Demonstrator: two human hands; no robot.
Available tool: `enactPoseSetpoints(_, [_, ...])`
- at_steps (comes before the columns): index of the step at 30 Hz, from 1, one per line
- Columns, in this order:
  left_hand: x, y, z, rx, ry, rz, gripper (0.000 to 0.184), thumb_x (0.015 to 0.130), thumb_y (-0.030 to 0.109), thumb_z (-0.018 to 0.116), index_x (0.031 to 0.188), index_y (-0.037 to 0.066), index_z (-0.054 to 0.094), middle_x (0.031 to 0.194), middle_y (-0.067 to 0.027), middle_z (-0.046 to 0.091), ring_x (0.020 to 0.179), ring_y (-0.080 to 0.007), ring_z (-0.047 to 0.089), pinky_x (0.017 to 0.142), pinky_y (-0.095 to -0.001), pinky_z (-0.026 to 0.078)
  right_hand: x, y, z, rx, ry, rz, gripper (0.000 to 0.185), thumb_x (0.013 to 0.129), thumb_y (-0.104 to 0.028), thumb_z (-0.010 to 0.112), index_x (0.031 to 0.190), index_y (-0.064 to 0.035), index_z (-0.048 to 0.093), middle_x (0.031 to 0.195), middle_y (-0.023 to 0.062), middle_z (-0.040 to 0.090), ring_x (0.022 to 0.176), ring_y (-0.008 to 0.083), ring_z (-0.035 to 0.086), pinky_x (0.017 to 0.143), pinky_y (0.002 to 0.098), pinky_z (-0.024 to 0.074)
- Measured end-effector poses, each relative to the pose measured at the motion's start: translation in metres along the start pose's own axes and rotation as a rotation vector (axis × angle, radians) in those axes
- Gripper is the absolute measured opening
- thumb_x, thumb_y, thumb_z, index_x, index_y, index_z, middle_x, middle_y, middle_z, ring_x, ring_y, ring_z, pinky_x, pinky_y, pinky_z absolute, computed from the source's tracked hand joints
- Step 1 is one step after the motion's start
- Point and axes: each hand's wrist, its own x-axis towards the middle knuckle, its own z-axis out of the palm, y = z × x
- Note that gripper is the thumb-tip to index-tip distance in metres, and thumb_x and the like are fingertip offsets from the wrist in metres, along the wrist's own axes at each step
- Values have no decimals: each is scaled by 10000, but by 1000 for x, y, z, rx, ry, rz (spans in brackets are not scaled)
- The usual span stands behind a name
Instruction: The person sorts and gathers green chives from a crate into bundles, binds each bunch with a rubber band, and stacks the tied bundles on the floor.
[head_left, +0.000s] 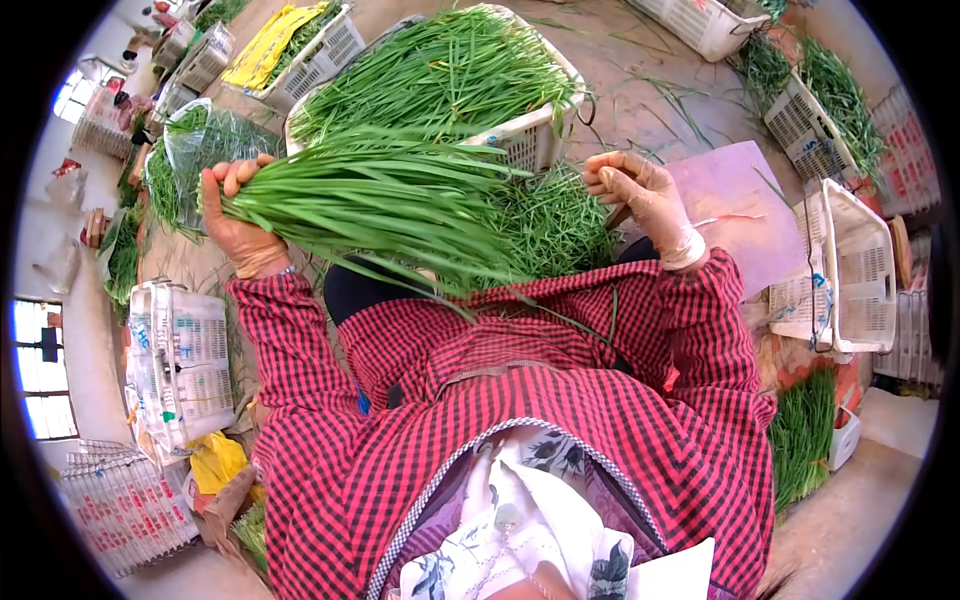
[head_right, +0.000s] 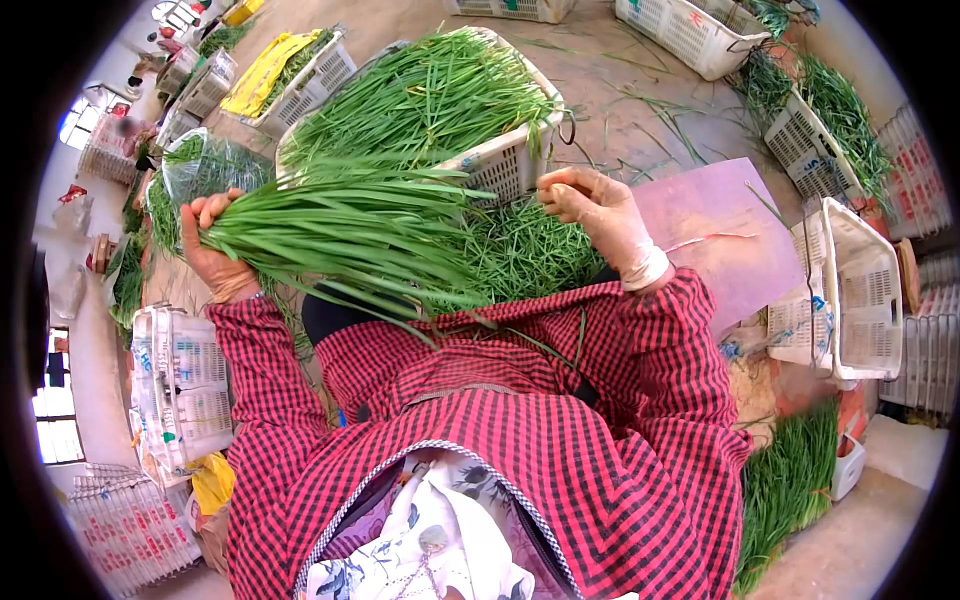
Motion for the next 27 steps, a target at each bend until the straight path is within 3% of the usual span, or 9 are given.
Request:
enactPoseSetpoints(2, [-7,-3,-3,-138,-46,-37,229,973,267,593,816,113,528,672,51,492,794,-144,556,1012,-402,405,-8,-16,21,-15,-66,-28,241,972,-157,592,1129,12,660,997,49,692,890,105,630,805,242,497])
enactPoseSetpoints(6, [-14,-7,-21,-117,-44,67,263,975,250,583,764,138,472,671,57,483,798,-147,548,1026,-412,386,-17,-9,56,-4,-220,11,193,960,-136,618,1068,5,694,892,8,665,815,64,591,747,211,482])
enactPoseSetpoints(7, [-14,-7,-25,-162,-41,50,303,974,310,593,755,133,482,665,64,473,784,-156,573,973,-436,438,-17,-4,62,-23,-217,15,186,959,-120,614,1061,14,693,863,-2,645,776,56,570,715,203,474])
enactPoseSetpoints(12, [-22,-8,-34,-196,-9,43,295,973,324,594,768,135,498,674,61,479,798,-156,571,981,-435,430,-16,-13,58,7,-64,18,204,974,-127,580,1099,8,669,904,30,682,701,57,571,658,204,472])
enactPoseSetpoints(16, [-26,-6,-30,-235,-31,25,294,978,334,588,779,133,507,679,56,483,804,-163,572,986,-435,428,-18,-36,45,26,76,-11,198,976,-173,589,1056,-27,698,825,-8,670,639,32,528,594,181,434])
enactPoseSetpoints(18, [-28,-8,-23,-231,-31,31,286,971,295,597,763,136,481,682,54,483,808,-154,552,1005,-417,399,-22,-48,49,50,43,-31,197,970,-188,607,1017,-26,710,802,-12,663,644,36,538,582,182,438])
enactPoseSetpoints(20, [-28,-11,-19,-228,-33,36,288,963,256,605,748,139,454,685,51,483,812,-145,532,1023,-399,370,-29,-60,62,-5,-219,85,195,956,-196,634,989,-23,716,779,-10,658,650,41,555,572,188,450])
enactPoseSetpoints(22, [-28,-16,-18,-247,-57,33,274,981,312,587,795,127,507,679,47,486,809,-173,575,982,-441,430,-31,-55,82,-102,-338,98,244,933,-264,664,970,-28,716,738,27,672,656,84,606,569,242,470])
enactPoseSetpoints(27, [-31,-26,-1,-264,-60,-10,277,970,257,598,756,146,462,685,61,483,797,-137,535,995,-384,391,-14,-38,122,-461,-341,-284,175,914,-162,666,950,8,687,762,57,655,686,129,593,641,283,488])
